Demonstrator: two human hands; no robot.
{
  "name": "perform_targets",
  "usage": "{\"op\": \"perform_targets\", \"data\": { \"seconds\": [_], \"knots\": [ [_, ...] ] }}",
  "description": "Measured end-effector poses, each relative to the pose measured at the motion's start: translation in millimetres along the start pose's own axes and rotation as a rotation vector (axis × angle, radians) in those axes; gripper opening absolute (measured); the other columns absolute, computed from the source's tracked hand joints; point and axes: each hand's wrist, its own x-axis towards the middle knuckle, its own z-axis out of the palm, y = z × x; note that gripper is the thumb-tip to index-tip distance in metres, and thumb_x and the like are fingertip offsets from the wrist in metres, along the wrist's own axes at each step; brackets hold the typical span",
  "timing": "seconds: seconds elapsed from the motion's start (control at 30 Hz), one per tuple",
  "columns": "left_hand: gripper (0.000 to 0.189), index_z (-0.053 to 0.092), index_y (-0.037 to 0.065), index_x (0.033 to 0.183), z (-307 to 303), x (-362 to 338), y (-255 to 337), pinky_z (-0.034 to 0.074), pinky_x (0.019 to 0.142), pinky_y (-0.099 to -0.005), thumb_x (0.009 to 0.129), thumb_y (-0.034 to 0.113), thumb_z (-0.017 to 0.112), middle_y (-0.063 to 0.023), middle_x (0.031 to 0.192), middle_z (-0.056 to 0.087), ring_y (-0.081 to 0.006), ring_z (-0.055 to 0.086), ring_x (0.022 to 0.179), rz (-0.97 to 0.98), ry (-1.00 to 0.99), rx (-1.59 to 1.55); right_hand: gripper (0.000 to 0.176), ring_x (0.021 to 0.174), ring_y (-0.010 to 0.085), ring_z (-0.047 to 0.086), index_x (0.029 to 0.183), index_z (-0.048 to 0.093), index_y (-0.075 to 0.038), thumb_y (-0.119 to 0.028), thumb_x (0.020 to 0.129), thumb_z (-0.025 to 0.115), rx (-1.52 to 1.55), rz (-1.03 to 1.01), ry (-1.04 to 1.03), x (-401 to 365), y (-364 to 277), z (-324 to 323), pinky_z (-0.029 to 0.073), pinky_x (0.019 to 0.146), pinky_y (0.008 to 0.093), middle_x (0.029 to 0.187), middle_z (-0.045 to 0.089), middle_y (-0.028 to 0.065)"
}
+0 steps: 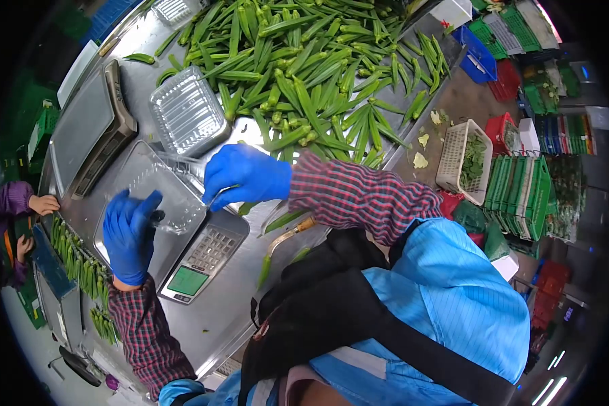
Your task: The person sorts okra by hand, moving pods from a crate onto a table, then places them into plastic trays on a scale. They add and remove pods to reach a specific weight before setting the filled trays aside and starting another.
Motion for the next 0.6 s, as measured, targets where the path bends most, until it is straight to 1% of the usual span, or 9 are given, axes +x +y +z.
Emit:
{"op": "perform_targets", "data": {
  "seconds": [0.07, 0.17, 0.23, 0.27, 0.33, 0.37, 0.4, 0.47, 0.6],
  "knots": [
    [0.041, 0.062, 0.014, 0.108, -1.0, -11.0, 2.9, 0.043, 0.086, -0.04, 0.07, 0.003, 0.069, -0.0087, 0.085, 0.057, -0.0314, 0.054, 0.091, -0.036, 0.077, 0.001, 0.02, 0.088, 0.0249, 0.059, 0.093, 0.066, -0.008, -0.014, 0.074, 0.071, -0.026, 0.06, 0.186, -13.3, 3.9, -27.6, 0.047, 0.075, 0.0348, 0.092, 0.062, 0.01],
    [0.044, 0.059, 0.013, 0.11, 9.9, -59.6, -15.8, 0.042, 0.091, -0.0383, 0.068, 0.003, 0.068, -0.0079, 0.084, 0.055, -0.029, 0.054, 0.089, -0.195, 0.148, 0.205, 0.023, 0.097, 0.0266, 0.058, 0.102, 0.064, -0.009, -0.01, 0.079, 0.062, -0.5, 0.636, 0.542, -52.8, 38.8, -108.1, 0.046, 0.083, 0.0366, 0.105, 0.061, 0.0129],
    [0.052, 0.055, 0.013, 0.119, 37.5, -105.4, -33.2, 0.041, 0.092, -0.0379, 0.069, 0.007, 0.07, -0.0093, 0.1, 0.058, -0.0309, 0.053, 0.095, -0.53, -0.058, 0.195, 0.025, 0.096, 0.0309, 0.058, 0.102, 0.063, -0.01, -0.013, 0.078, 0.059, -0.95, 0.561, 0.688, -99.5, 93.0, -174.6, 0.047, 0.084, 0.0388, 0.105, 0.061, 0.0133],
    [0.052, 0.055, 0.013, 0.119, 37.6, -103.5, -22.2, 0.041, 0.092, -0.0379, 0.069, 0.007, 0.07, -0.0093, 0.1, 0.058, -0.0309, 0.053, 0.095, -0.534, -0.059, 0.197, 0.032, 0.101, 0.0319, 0.057, 0.109, 0.062, -0.012, -0.014, 0.077, 0.06, -1.088, 0.706, 0.62, -117.3, 110.0, -198.2, 0.046, 0.088, 0.0382, 0.111, 0.06, 0.0138],
    [0.063, 0.049, 0.011, 0.129, 37.8, -88.4, 9.6, 0.039, 0.096, -0.038, 0.07, 0.009, 0.07, -0.0109, 0.121, 0.053, -0.0325, 0.05, 0.106, -0.532, 0.015, -0.134, 0.037, 0.1, 0.031, 0.059, 0.115, 0.06, -0.013, -0.016, 0.078, 0.062, -1.101, 0.809, 0.535, -154.6, 154.8, -229.2, 0.046, 0.089, 0.0382, 0.112, 0.061, 0.0138],
    [0.068, 0.043, 0.009, 0.134, 39.0, -83.5, 16.0, 0.037, 0.098, -0.0377, 0.071, 0.007, 0.07, -0.0114, 0.134, 0.046, -0.0313, 0.046, 0.116, -0.485, 0.039, -0.217, 0.037, 0.097, 0.0292, 0.06, 0.115, 0.06, -0.012, -0.018, 0.078, 0.064, -0.831, 0.923, 0.512, -163.9, 164.3, -236.0, 0.047, 0.088, 0.0379, 0.11, 0.062, 0.0137],
    [0.068, 0.043, 0.009, 0.134, 40.6, -73.2, 26.4, 0.037, 0.098, -0.0377, 0.071, 0.007, 0.07, -0.0114, 0.134, 0.046, -0.0313, 0.046, 0.116, -0.492, 0.034, -0.217, 0.038, 0.095, 0.0274, 0.062, 0.115, 0.061, -0.011, -0.02, 0.078, 0.066, -0.555, 1.023, 0.479, -156.4, 156.9, -235.8, 0.048, 0.086, 0.0376, 0.107, 0.063, 0.0136],
    [0.064, 0.045, 0.007, 0.131, 48.0, -43.7, 49.7, 0.036, 0.099, -0.036, 0.072, 0.001, 0.069, -0.012, 0.13, 0.049, -0.0297, 0.047, 0.118, -0.564, 0.199, -0.497, 0.039, 0.09, 0.0233, 0.064, 0.11, 0.063, -0.01, -0.025, 0.075, 0.072, -0.491, 1.107, 0.467, -154.8, 141.7, -241.9, 0.05, 0.082, 0.0356, 0.1, 0.065, 0.0126],
    [0.042, 0.057, 0.004, 0.118, 79.2, 30.0, 70.2, 0.042, 0.092, -0.0337, 0.077, -0.001, 0.064, -0.0113, 0.114, 0.06, -0.0241, 0.057, 0.105, -0.43, 0.153, -0.6, 0.033, 0.081, 0.0202, 0.064, 0.102, 0.064, -0.004, -0.019, 0.074, 0.074, -0.388, 1.118, 0.39, -169.2, 134.9, -246.0, 0.051, 0.073, 0.0329, 0.091, 0.066, 0.0101]
  ]
}}
